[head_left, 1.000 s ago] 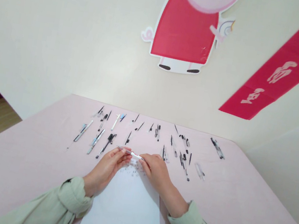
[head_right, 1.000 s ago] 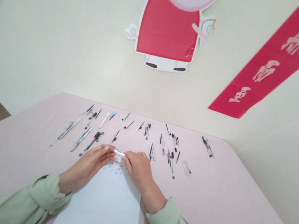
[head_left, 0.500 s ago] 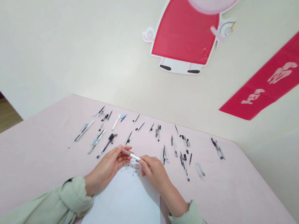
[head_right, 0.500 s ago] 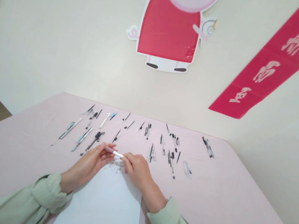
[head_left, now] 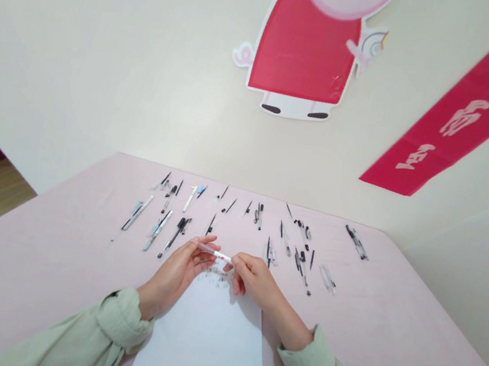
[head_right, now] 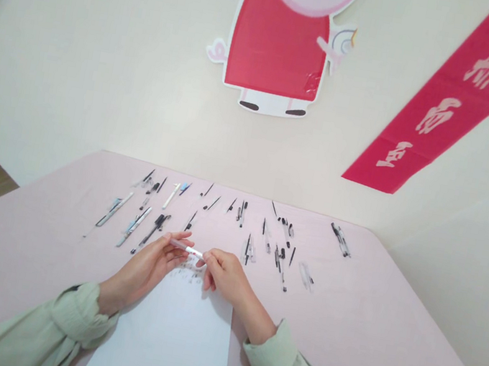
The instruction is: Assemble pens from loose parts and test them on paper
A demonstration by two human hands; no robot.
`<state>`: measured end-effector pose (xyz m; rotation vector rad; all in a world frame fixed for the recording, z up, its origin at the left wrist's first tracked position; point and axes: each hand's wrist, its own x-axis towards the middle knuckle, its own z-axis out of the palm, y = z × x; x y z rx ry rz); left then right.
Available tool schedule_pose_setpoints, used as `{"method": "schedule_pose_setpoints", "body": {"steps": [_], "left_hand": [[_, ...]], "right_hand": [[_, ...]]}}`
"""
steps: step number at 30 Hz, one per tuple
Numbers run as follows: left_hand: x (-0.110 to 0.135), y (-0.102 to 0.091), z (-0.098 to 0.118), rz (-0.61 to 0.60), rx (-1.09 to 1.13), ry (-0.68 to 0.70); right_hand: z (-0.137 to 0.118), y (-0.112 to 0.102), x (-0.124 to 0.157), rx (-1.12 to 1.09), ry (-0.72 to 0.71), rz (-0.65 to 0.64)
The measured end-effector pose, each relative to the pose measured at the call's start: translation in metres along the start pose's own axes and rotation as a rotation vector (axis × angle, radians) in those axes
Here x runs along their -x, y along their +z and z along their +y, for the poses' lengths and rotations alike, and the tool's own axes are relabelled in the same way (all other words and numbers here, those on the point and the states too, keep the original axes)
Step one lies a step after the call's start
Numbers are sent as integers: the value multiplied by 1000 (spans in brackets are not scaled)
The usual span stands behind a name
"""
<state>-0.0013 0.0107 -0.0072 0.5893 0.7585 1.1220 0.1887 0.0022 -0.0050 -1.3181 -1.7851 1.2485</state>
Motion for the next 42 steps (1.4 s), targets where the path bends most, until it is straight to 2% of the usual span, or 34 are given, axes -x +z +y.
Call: {"method": "schedule_pose_setpoints", "body": {"steps": [2, 5, 8, 12, 19, 24, 30, 34, 42], "left_hand": [[1, 1, 1, 23, 11, -10], [1, 2, 2, 78, 35, -29], [0, 2, 2, 89, 32, -33], [-1, 1, 0, 71, 23, -13], [0, 0, 0, 45, -5, 19], [0, 1, 1, 38, -12, 17], [0, -1, -1, 21, -23, 17], [0, -2, -2, 3, -48, 39], [2, -3, -3, -81, -87, 43]], "right_hand": [[-1, 0, 0, 106, -61, 57], [-6, -2, 1, 434, -192, 154], [-8, -2, 2, 647, -274, 161], [-8, -2, 2, 653, -297, 145], [-5, -2, 0, 693, -245, 88], [-6, -2, 2, 482, -134, 54], [-4, -2, 1, 354, -160, 108], [-3, 0, 0, 159, -109, 141], [0, -3, -2, -350, 103, -41]]}}
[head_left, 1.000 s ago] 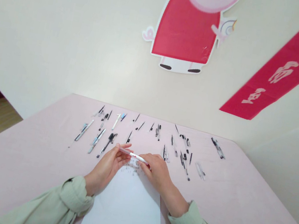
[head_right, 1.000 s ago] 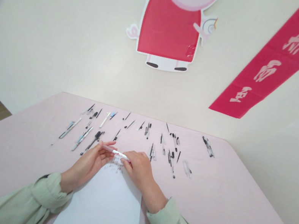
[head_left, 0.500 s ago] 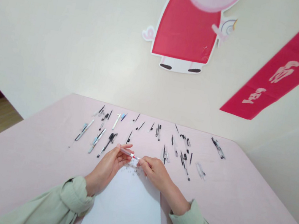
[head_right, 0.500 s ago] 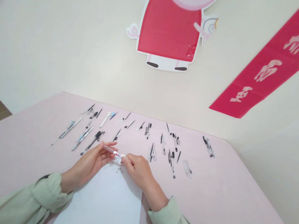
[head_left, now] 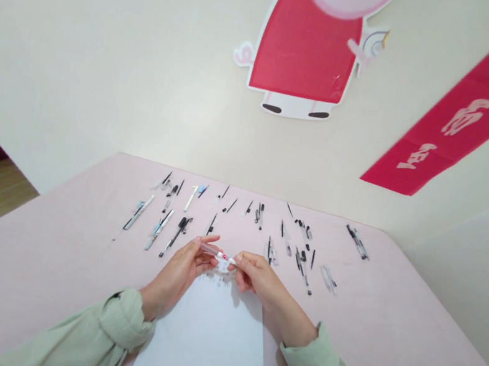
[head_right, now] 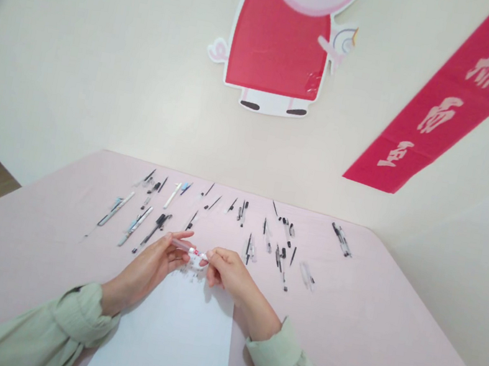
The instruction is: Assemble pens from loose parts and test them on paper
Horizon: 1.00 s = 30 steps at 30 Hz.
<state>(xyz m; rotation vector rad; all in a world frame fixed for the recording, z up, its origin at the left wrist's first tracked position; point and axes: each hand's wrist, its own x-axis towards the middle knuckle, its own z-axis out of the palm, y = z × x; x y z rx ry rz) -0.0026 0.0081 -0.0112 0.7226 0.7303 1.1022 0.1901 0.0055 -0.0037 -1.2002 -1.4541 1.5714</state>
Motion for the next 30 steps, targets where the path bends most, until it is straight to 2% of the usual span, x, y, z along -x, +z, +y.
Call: {"method": "schedule_pose_setpoints", "body": {"steps": [3, 6, 19, 25, 30], "left_hand": [[0, 0, -1, -11, -5, 2], [-2, 0, -1, 29, 29, -12], [-4, -1, -2, 100, 50, -8], [-2, -1, -1, 88, 55, 2], [-1, -2, -1, 73, 30, -13]], "right_hand": [[0, 1, -1, -67, 13, 20], [0, 4, -3, -64, -23, 86], [3, 4, -2, 239, -216, 169], [4, 4, -3, 117, -109, 97], [7, 4, -5, 72, -114, 97]]}}
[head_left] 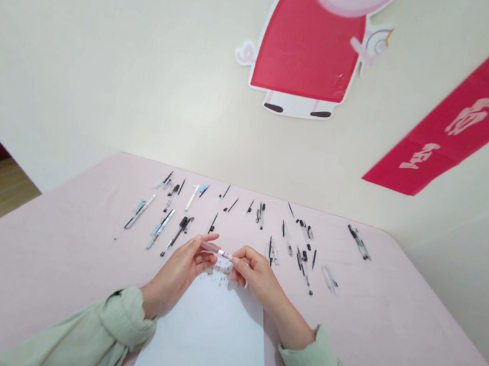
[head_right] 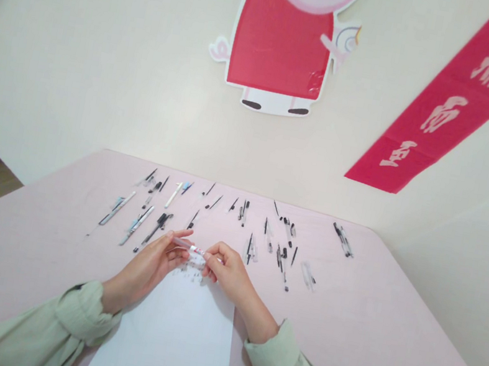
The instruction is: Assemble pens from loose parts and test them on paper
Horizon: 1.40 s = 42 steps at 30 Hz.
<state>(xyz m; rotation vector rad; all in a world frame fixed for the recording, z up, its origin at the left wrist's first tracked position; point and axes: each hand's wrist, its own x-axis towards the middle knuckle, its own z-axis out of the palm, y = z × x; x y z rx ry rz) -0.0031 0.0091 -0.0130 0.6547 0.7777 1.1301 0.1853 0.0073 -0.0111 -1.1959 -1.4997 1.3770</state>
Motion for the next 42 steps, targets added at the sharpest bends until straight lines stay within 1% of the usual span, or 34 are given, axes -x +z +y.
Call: {"method": "schedule_pose_setpoints", "body": {"steps": [3, 7, 9, 13, 18, 20, 24, 26, 29, 34, 37, 42], "left_hand": [[0, 2, 1, -19, -18, -5], [0, 3, 2, -14, -13, -3], [0, 4, 2, -16, -8, -7], [1, 3, 2, -59, -3, -16], [3, 3, 3, -93, 3, -26], [3, 4, 3, -82, 9, -36], [1, 4, 2, -50, 21, -51], [0, 3, 1, -43, 22, -50], [0, 0, 0, -56, 19, -39], [0, 0, -1, -104, -5, -31], [1, 1, 0, -94, -3, -35], [0, 2, 0, -65, 1, -41]], "right_hand": [[-4, 2, 2, 70, -20, 34], [-10, 5, 4, 133, -51, 56], [-10, 5, 4, 99, -30, 35], [-6, 4, 2, -53, 36, -22], [-4, 2, 1, -159, 114, -36], [-4, 3, 1, -155, 99, -23], [-5, 4, 1, -72, 14, 29], [-5, 5, 2, -44, -7, 35], [-3, 4, 1, -44, 2, -6], [1, 2, 0, -89, 74, -59], [0, 2, 0, -99, 62, -42], [-5, 3, 1, -81, 7, 28]]}}
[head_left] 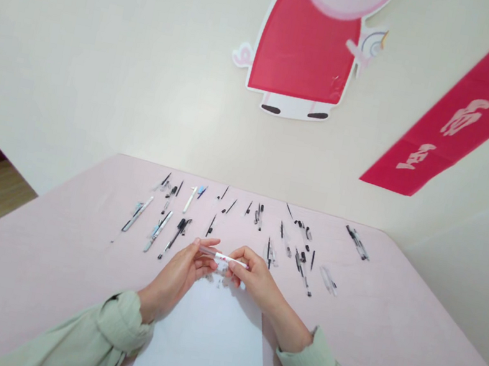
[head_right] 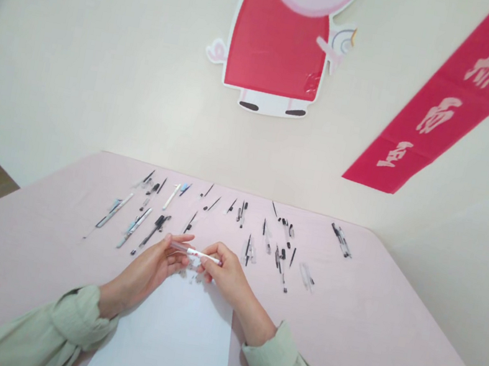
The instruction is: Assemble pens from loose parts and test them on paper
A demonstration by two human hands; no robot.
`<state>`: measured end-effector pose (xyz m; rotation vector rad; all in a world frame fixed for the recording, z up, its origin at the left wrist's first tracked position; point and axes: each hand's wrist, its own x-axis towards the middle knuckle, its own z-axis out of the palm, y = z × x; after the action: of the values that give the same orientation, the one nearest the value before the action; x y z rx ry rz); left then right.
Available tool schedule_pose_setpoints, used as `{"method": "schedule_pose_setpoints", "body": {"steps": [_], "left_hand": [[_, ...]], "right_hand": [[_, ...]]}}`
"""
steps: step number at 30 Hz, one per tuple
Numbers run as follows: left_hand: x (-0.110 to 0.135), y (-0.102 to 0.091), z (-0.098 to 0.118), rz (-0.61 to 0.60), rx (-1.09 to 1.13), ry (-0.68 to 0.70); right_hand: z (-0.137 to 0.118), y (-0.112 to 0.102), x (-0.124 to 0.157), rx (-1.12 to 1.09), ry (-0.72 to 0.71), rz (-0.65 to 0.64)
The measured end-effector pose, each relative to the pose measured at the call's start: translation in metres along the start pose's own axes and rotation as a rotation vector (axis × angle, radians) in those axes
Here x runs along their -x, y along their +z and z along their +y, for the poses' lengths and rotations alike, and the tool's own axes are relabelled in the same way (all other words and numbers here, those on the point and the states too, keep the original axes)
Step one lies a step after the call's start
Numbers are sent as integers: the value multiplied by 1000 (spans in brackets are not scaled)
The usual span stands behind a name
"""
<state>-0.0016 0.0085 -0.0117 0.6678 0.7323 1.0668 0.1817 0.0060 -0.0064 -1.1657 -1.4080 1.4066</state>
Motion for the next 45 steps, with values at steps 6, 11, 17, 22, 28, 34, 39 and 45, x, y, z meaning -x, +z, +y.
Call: {"method": "schedule_pose_setpoints", "body": {"steps": [6, 11, 17, 22, 28, 34, 39, 45], "left_hand": [[-1, -1, 0, -9, 25, 1], [0, -1, 1, 1, 24, -1], [1, -1, 2, 27, 47, -13], [-1, 2, 4, 104, 64, -30], [-2, -1, 1, 59, 9, -14], [-1, 1, 2, 31, -6, -14], [0, 3, 4, 45, -24, -11], [-1, 1, 3, 39, -154, -11]], "right_hand": [[-2, 0, 2, 21, 28, -78], [0, 0, 3, 74, 74, -149], [-3, -2, 8, 317, -30, -133], [-6, -6, 8, 598, -213, -9], [-2, -8, 6, 422, -120, -84], [1, -8, 1, 213, 40, -116], [0, -9, -3, -64, 61, -23], [-8, -12, -3, -540, 93, 84]]}}
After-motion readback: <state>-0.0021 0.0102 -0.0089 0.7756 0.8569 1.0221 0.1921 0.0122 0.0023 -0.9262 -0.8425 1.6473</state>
